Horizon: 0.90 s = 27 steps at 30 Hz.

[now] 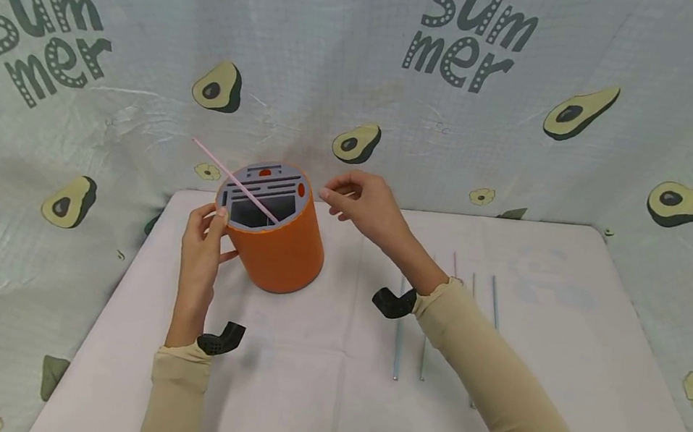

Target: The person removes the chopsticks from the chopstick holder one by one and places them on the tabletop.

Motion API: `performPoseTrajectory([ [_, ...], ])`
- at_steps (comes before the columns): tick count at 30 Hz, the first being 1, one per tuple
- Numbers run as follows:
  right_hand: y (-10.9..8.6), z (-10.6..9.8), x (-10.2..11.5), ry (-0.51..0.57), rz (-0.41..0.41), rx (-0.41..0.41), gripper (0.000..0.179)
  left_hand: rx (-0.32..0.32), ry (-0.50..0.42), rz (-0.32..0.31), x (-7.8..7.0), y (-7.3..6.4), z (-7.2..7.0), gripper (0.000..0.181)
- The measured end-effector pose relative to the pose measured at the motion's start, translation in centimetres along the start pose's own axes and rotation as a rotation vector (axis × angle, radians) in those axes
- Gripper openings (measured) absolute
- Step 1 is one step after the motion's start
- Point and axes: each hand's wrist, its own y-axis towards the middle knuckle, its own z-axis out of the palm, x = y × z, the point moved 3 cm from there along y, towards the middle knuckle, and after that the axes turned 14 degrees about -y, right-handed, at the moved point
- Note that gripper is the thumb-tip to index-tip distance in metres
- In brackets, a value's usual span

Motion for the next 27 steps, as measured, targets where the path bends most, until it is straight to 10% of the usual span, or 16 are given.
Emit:
performPoseTrajectory([
  [12, 1.6, 2.7, 3.1, 0.076, -0.203, 0.063, 0.037, 0.002, -0.013, -0.004, 0.2, 0.0, 0.2, 0.060],
  [27, 3.1, 6.9, 5.7, -0.301, -0.296, 0.041, 0.040, -0.008, 0.005, 0.011, 0.0, 0.1, 0.1, 0.060],
])
